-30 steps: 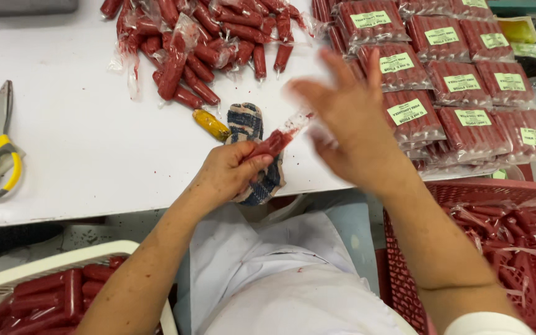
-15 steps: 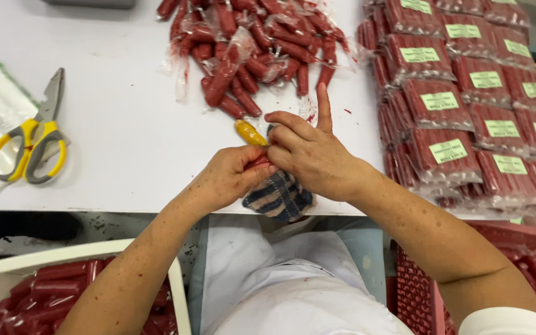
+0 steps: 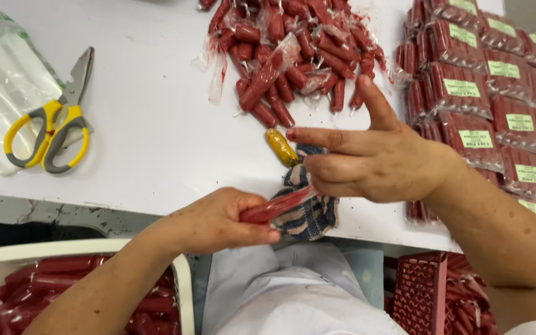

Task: The person repeatedly wipes individual sausages with a striped cloth on a white table, then places them into a red basket. The person handles loose sausages and packaged sausage bundles on the table, using the cloth to clean each sausage before moving it.

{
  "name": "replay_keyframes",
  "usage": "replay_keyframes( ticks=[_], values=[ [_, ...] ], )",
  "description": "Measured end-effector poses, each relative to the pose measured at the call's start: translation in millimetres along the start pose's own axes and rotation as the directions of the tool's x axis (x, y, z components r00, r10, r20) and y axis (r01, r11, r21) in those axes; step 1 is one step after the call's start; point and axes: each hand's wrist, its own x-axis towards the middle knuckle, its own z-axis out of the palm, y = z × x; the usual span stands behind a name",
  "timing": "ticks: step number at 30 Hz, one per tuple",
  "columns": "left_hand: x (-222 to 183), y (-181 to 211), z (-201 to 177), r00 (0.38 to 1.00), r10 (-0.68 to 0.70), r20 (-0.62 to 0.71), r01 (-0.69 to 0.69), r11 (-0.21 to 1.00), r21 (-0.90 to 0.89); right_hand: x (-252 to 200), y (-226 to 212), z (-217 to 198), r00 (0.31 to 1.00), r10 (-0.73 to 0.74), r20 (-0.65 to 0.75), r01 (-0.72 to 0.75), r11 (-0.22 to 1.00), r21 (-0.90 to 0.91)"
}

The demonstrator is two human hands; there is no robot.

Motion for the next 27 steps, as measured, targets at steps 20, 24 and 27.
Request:
replay_keyframes(
  ticks=[20,24,27],
  values=[
    [-59.9,-4.6,-23.1,0.901,0.371,-0.226,-0.326,0.921,0.211,62.6,104.3,9.1,0.874,-0.116,-0.472,-0.078,0.925,-0.373],
    [-40.1,-19.2,-27.9,0.928,0.282,-0.241,-0.270,0.959,0.082,119.2,197.7,45.4,0.106,0.059,-0.993,-0.447,0.894,0.005],
    [-29.9,-16.2,-28.8,0.881,0.397,-0.259,-0.404,0.914,0.029,212.7,218.1,114.8,0.155,0.792,-0.590,0.279,0.538,0.796]
  ],
)
